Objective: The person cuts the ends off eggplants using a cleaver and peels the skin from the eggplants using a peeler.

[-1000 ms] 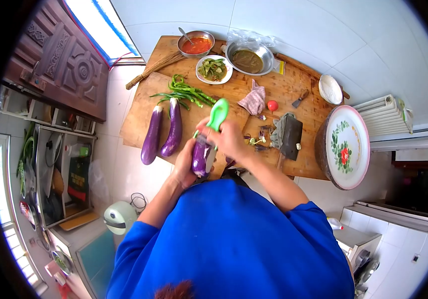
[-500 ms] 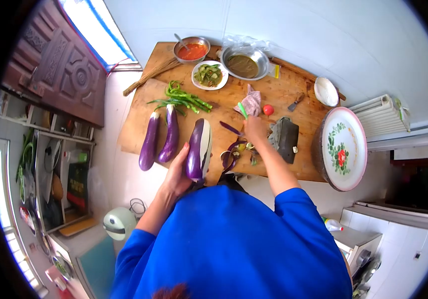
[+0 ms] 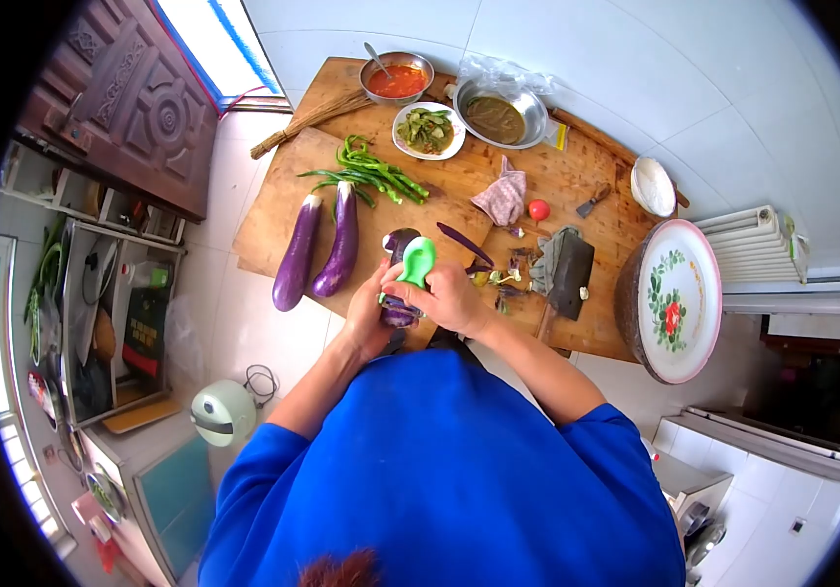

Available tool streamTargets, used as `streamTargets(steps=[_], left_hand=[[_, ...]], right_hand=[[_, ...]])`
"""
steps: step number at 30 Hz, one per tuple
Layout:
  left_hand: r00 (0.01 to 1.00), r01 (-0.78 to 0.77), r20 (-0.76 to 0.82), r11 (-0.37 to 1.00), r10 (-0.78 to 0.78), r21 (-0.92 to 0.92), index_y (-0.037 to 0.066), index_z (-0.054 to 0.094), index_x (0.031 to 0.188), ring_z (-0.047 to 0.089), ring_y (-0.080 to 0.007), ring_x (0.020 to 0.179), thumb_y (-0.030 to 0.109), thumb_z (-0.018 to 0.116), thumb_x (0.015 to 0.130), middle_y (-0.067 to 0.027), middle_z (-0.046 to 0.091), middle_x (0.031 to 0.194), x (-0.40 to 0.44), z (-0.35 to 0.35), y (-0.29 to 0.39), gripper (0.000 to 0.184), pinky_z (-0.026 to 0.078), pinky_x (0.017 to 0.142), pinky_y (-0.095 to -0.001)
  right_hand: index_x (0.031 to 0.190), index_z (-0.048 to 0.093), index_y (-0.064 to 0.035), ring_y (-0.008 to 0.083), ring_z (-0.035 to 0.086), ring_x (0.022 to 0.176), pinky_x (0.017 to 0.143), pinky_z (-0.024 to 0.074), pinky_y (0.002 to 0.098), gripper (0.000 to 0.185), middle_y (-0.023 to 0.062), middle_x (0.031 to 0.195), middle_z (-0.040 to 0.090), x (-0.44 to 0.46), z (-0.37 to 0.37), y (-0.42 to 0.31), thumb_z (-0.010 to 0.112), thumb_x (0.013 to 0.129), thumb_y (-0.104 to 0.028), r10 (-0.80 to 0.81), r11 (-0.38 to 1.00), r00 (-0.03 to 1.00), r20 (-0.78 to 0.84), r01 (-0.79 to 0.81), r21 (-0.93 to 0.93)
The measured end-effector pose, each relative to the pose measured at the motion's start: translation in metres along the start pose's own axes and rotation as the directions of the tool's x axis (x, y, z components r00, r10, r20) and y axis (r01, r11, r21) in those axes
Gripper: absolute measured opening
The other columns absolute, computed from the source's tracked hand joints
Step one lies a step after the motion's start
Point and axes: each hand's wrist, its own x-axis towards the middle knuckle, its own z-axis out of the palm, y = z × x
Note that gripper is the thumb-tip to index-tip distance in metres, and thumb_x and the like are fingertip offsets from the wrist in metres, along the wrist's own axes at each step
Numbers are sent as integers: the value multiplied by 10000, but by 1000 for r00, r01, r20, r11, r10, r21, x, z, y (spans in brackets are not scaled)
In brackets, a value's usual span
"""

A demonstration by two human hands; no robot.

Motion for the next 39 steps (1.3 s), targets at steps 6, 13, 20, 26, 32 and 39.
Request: streamTargets(steps=[6, 13, 20, 26, 32, 39], left_hand=[[997, 58, 34, 989, -63, 134, 30, 500, 1034, 587, -181, 597, 386, 299, 958, -97, 587, 799, -20, 18, -3, 416, 472, 421, -299], [986, -3, -166, 996, -11, -84, 66, 488, 1131, 571, -171, 595, 340, 353, 945, -64, 589, 804, -14, 15, 5, 357, 478, 420, -293], [999, 43, -27, 999, -43, 16, 59, 488, 1057, 587, -165, 587, 371, 351, 954, -67, 583, 785, -27, 16, 2, 356, 472, 420, -277], [982, -62, 187, 966, 15, 251, 68, 316, 1369, 589, -110, 801, 338, 387, 955, -67, 566, 1106, -47, 13, 1, 499, 512, 637, -234], [978, -201, 127, 909, 165, 366, 22, 368, 1338, 490, -134, 1080, 260, 404, 952, -78, 495, 1236, -36, 17, 5, 455, 371, 940, -243], [975, -217, 149, 867, 167, 449, -49, 470, 1214, 545, -144, 964, 228, 504, 796, -102, 567, 1089, -31, 8, 8, 502, 422, 853, -252]], right_hand=[[897, 656, -34, 55, 540, 545, 480, 409, 220, 163, 15, 616, 603, 23, -34, 15, 615, 849, -185, 314, 940, 949, 35, -315, 132], [817, 614, -46, 251, 594, 550, 501, 450, 326, 170, 114, 639, 602, 3, 5, -11, 632, 828, -214, -176, 980, 984, -5, 175, -90], [856, 635, -6, 50, 522, 517, 465, 394, 207, 190, 9, 611, 587, 29, -27, 12, 605, 860, -194, 189, 970, 977, 102, -202, 134], [887, 642, -34, 96, 575, 524, 503, 444, 237, 173, 39, 606, 611, 38, -60, 95, 605, 836, -195, 337, 941, 940, 45, -337, -15], [912, 620, -34, 91, 572, 565, 501, 420, 250, 181, 38, 637, 615, 17, -69, 109, 593, 856, -204, 428, 904, 867, -254, -417, 97], [940, 613, -11, 45, 496, 566, 485, 375, 181, 191, 13, 669, 587, 12, -63, 11, 570, 888, -190, 294, 872, 953, -73, -237, 429]])
